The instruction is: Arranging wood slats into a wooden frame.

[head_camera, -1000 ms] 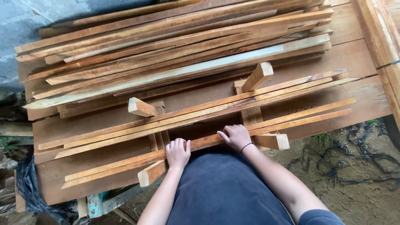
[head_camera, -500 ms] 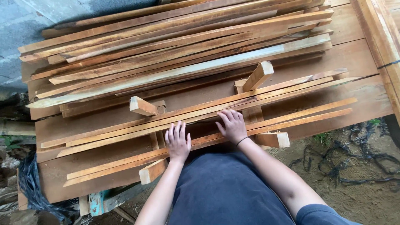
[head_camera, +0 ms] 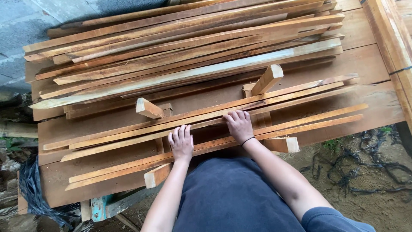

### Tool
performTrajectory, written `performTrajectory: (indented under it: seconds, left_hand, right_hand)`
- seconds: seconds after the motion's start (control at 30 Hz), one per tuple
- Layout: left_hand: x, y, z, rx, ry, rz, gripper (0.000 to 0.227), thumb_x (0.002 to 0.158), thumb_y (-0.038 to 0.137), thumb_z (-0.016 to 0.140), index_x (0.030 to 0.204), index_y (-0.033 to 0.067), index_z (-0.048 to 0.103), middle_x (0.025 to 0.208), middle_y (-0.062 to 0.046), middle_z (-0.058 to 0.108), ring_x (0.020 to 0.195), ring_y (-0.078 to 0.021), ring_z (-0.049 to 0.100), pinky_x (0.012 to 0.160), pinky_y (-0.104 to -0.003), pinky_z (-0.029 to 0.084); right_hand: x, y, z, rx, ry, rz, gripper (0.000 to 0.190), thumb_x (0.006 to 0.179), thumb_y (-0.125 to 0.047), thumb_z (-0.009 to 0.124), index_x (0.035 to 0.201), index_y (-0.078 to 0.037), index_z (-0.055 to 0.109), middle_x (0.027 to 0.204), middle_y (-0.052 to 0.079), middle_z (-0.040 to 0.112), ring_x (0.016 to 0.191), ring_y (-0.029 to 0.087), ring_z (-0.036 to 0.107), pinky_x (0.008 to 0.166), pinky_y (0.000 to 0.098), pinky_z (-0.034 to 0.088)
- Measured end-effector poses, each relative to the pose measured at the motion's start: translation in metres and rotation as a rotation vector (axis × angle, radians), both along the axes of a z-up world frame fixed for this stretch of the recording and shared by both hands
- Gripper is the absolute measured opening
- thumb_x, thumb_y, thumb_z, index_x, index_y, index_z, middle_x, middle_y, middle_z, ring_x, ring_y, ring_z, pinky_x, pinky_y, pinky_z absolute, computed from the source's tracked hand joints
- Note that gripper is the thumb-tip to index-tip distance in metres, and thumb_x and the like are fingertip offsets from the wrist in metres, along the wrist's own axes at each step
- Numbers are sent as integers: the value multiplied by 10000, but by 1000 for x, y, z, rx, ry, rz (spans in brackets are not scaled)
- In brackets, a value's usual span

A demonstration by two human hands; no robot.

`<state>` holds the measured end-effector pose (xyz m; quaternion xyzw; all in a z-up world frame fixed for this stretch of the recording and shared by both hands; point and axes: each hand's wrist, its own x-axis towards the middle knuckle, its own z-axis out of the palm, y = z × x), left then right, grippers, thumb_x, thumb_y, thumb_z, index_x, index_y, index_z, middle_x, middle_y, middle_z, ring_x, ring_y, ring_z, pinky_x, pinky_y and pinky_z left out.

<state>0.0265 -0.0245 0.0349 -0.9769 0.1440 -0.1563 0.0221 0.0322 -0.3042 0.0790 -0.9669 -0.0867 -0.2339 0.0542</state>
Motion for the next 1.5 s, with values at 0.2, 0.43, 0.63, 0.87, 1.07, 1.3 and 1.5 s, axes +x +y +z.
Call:
performTrajectory:
  seconds: [0.2, 0.43, 0.63, 0.87, 1.07, 1.3, 1.5]
  left_hand:
    - [-12, 12, -7, -124, 94, -103, 267, 940, 406, 667, 1207, 397, 657, 1200, 126, 603, 1212, -125, 525, 1112, -468, 313]
    - [-28, 14, 12, -293, 450, 1, 260, 981, 428, 620, 1202, 317, 698, 1203, 69, 637, 1192, -170, 593, 1105, -439, 393]
    - [3, 17, -3, -217, 896, 102, 590, 1008, 763, 360, 1193, 332, 719, 1154, 61, 754, 1152, -218, 689, 1058, -471, 422]
    - [-4, 4, -1, -251, 586, 70, 418, 1006, 582, 522, 1225, 245, 635, 1158, -9, 669, 1222, -224, 593, 1141, -490, 352]
    - [-2, 8, -10, -355, 608, 122, 401, 1012, 536, 562, 1269, 228, 558, 1204, -25, 666, 1249, -231, 596, 1177, -486, 322]
    - [-22, 2, 22, -389, 462, 29, 370, 936, 538, 640, 1163, 245, 645, 1127, 23, 632, 1126, -209, 621, 1081, -466, 407]
    - [-12, 5, 20, -361, 569, 121, 415, 1069, 535, 435, 939, 237, 693, 903, 39, 674, 959, -197, 696, 952, -413, 499]
  right_hand:
    - [-40, -9, -9, 50, -2, 57, 200, 917, -321, 650, 1112, -303, 692, 1092, -58, 613, 1067, 192, 582, 930, 366, 427]
    - [-53, -4, 6, 127, 244, 18, 232, 929, -472, 659, 1060, -291, 722, 1057, -63, 646, 1062, 177, 591, 933, 364, 396]
    - [-29, -2, 6, 126, 716, -65, 513, 976, -643, 479, 994, -211, 755, 938, 49, 779, 994, 247, 716, 1061, 463, 390]
    - [-23, -6, -18, 53, 572, -72, 479, 934, -656, 542, 1095, -229, 688, 1021, 1, 708, 1064, 199, 650, 1081, 448, 399]
    - [-24, -4, -31, 93, 562, -84, 475, 939, -626, 569, 1191, -224, 587, 1040, 10, 686, 1088, 214, 636, 1141, 528, 351]
    - [-45, -6, -32, 196, 344, 30, 417, 899, -599, 661, 1109, -239, 662, 1097, -13, 616, 1126, 205, 594, 1125, 468, 389]
    - [-40, -13, -30, 183, 342, 47, 368, 988, -583, 554, 890, -243, 650, 761, -35, 660, 761, 178, 705, 862, 375, 522]
